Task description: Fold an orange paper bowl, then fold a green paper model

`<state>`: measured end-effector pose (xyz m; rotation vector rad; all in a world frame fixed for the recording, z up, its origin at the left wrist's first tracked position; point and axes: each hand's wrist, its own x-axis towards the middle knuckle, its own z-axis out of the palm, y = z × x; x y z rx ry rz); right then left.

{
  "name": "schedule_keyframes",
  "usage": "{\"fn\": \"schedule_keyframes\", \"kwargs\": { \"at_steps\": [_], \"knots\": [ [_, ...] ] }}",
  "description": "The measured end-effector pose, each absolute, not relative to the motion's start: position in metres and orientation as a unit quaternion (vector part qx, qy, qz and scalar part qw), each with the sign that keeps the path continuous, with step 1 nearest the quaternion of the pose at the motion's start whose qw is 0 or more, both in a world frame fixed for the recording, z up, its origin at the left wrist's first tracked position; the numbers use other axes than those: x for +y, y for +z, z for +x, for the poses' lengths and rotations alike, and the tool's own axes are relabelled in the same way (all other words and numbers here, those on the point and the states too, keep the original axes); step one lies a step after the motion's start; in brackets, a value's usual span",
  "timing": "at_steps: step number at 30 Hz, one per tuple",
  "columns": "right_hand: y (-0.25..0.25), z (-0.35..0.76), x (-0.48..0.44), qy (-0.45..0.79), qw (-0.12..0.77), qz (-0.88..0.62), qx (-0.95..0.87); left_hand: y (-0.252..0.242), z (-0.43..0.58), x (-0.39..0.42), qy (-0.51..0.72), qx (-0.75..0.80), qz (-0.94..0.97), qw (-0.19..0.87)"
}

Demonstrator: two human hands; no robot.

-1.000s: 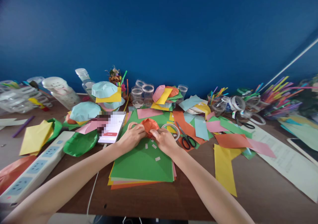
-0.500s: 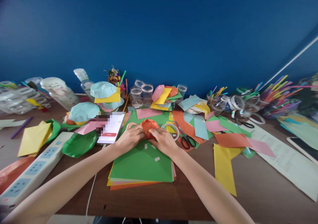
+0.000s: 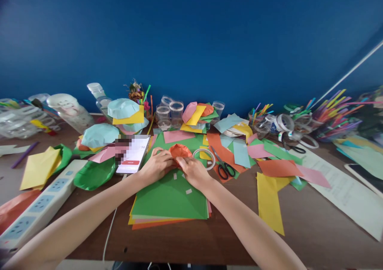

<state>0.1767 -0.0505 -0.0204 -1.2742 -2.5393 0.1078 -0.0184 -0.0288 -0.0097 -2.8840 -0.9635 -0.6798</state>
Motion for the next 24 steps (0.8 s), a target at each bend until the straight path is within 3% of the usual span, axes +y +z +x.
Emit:
{"fn": "schedule_keyframes", "kwargs": {
  "at_steps": [13,24],
  "knots": [
    [-0.023,0.179,-0.050,0.062,0.197,-0.440,-0.874,-0.010,-0.015,-0.033,-0.181,-0.295,-0.938,-0.001],
    [-0.009,0.181,-0.061,-0.127,0.259,-0.311,-0.905,0.012,-0.016,-0.040,-0.326,-0.539,-0.765,-0.129]
  ]
}}
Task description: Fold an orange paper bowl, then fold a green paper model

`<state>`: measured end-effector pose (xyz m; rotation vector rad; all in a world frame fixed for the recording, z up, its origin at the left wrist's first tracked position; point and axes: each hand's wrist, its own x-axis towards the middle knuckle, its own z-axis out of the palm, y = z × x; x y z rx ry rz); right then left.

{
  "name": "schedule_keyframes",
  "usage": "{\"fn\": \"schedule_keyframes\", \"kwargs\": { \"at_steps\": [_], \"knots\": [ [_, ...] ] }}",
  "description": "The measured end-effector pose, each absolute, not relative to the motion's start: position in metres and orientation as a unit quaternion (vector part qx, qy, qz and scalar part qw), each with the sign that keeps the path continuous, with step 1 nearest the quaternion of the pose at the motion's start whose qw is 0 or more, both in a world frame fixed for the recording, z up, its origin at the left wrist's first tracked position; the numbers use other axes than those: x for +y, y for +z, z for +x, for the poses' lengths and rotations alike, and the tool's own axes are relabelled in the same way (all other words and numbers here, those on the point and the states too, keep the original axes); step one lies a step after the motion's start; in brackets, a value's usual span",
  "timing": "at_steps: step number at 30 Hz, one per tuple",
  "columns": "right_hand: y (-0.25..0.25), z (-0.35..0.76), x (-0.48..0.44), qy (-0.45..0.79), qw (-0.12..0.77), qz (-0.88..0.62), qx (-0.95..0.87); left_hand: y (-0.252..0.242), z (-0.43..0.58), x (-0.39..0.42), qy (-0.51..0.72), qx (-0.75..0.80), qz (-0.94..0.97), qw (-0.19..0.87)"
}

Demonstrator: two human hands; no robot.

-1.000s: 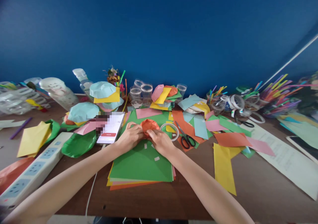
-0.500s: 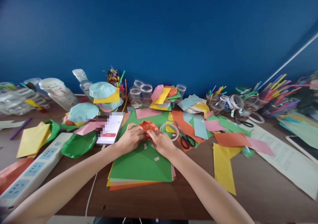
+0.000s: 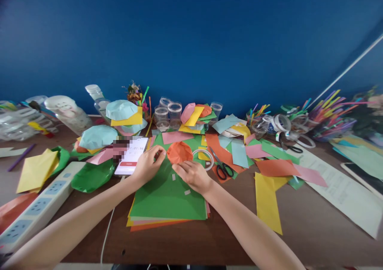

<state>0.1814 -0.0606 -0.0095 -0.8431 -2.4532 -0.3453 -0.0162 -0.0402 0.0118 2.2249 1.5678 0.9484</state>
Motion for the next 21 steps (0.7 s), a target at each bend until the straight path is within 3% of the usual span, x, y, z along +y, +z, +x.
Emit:
{"fn": "schedule_keyframes", "kwargs": {
  "at_steps": [6,10,13,18,21],
  "knots": [
    [-0.002,0.177,-0.064,-0.210,0.276,-0.270,-0.898,0.011,-0.011,-0.043,0.251,0.542,0.752,0.278],
    [-0.005,0.175,-0.064,-0.199,0.282,-0.266,-0.900,0.009,-0.010,-0.042,0.229,0.533,0.732,0.357],
    [-0.005,0.175,-0.064,-0.125,0.343,-0.292,-0.884,0.006,-0.013,-0.039,0.238,0.540,0.727,0.351],
    [-0.002,0.186,-0.058,0.019,0.547,-0.452,-0.704,0.006,-0.015,-0.037,0.307,0.549,0.688,0.362],
    [-0.003,0.190,-0.050,0.177,0.584,-0.521,-0.597,0.009,-0.014,-0.039,0.340,0.556,0.670,0.354]
  ]
}}
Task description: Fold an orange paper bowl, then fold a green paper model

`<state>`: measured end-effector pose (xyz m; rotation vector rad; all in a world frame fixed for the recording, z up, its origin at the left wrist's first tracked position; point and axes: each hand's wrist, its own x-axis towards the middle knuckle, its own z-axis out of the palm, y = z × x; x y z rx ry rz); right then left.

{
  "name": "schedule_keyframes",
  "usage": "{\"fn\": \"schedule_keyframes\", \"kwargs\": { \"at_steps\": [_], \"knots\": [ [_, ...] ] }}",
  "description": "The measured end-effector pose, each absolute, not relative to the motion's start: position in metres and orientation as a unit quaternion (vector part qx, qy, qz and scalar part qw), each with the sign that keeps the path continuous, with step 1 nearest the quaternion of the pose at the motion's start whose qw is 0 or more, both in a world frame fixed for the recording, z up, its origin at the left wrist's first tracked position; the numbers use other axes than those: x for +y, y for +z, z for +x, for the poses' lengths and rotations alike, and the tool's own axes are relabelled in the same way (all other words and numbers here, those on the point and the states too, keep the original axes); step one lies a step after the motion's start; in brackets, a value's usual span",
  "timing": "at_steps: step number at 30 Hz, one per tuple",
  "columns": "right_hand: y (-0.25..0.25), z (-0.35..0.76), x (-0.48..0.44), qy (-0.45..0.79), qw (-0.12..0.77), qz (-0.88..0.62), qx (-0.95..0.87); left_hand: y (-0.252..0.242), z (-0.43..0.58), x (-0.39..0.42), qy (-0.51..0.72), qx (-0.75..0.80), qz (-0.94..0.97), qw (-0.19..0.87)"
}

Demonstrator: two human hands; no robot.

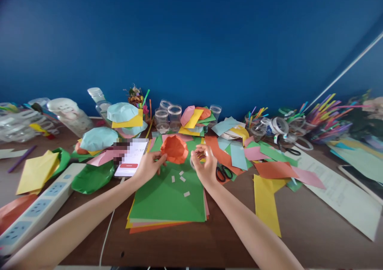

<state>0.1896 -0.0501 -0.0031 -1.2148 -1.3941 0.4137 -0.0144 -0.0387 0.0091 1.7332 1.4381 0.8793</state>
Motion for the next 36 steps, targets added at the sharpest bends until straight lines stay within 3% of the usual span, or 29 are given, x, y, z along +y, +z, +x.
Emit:
{"fn": "schedule_keyframes", "kwargs": {
  "at_steps": [3,6,19,27,36],
  "knots": [
    [-0.007,0.188,-0.044,0.350,0.565,-0.488,-0.566,0.011,-0.013,-0.040,0.358,0.558,0.664,0.346],
    [-0.010,0.184,-0.044,0.446,0.539,-0.437,-0.565,0.009,-0.013,-0.040,0.373,0.557,0.654,0.351],
    [-0.009,0.181,-0.049,0.493,0.506,-0.422,-0.568,0.005,-0.012,-0.041,0.371,0.551,0.658,0.355],
    [-0.012,0.177,-0.045,0.452,0.484,-0.510,-0.549,0.012,-0.010,-0.048,0.343,0.573,0.733,0.128],
    [-0.011,0.171,-0.051,0.496,0.471,-0.494,-0.536,-0.006,-0.010,-0.052,0.214,0.430,0.875,-0.063]
  ]
}}
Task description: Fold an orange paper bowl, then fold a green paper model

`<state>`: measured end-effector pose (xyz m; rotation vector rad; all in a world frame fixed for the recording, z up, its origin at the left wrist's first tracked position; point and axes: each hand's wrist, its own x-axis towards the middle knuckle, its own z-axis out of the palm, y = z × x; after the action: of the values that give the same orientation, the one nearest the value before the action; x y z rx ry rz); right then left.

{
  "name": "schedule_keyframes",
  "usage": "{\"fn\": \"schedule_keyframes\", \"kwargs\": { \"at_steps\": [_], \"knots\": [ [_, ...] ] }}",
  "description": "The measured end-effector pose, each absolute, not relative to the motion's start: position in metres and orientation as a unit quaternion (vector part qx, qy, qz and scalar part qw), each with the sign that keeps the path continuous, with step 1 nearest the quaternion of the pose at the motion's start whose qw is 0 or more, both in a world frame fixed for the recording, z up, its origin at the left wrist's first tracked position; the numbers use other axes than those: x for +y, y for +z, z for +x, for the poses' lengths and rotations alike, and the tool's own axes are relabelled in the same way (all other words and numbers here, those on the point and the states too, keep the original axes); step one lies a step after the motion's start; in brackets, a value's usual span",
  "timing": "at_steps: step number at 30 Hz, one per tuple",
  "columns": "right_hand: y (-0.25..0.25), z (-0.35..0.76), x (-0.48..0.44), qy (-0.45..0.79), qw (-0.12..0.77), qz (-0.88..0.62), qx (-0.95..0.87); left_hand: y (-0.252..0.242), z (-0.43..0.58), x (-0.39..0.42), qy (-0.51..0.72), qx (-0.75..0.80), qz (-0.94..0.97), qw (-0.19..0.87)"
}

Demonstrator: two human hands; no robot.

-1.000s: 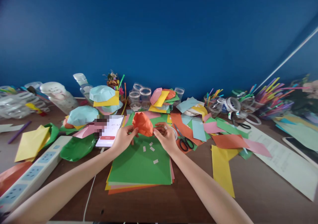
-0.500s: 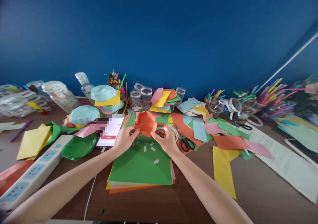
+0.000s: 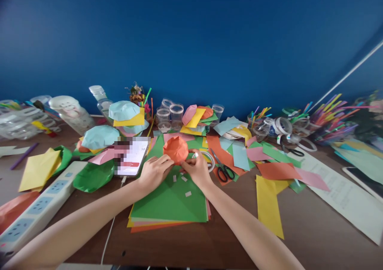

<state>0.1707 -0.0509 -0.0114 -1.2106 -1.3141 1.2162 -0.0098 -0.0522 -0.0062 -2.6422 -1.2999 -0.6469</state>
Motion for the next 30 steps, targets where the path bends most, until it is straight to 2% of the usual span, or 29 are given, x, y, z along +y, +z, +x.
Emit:
{"fn": "schedule_keyframes", "kwargs": {
  "at_steps": [2,5,7,10,12,23,30],
  "knots": [
    [-0.010,0.174,-0.052,0.426,0.494,-0.512,-0.559,-0.008,-0.013,-0.048,-0.210,-0.439,-0.871,0.063],
    [-0.008,0.181,-0.053,0.238,0.483,-0.531,-0.654,-0.008,-0.016,-0.044,-0.198,-0.448,-0.871,0.043],
    [-0.008,0.183,-0.054,0.122,0.414,-0.503,-0.749,-0.008,-0.017,-0.043,-0.180,-0.454,-0.872,0.033],
    [-0.011,0.182,-0.056,0.039,0.295,-0.438,-0.848,-0.007,-0.016,-0.043,-0.169,-0.454,-0.874,0.032],
    [-0.013,0.181,-0.055,0.020,0.266,-0.426,-0.864,-0.006,-0.016,-0.043,-0.168,-0.442,-0.881,0.031],
    [-0.019,0.183,-0.044,0.023,0.277,-0.428,-0.860,-0.007,-0.011,-0.044,-0.172,-0.414,-0.894,0.022],
    [-0.014,0.180,-0.042,0.104,0.272,-0.436,-0.852,-0.010,-0.009,-0.044,-0.184,-0.361,-0.910,0.087]
  ]
}}
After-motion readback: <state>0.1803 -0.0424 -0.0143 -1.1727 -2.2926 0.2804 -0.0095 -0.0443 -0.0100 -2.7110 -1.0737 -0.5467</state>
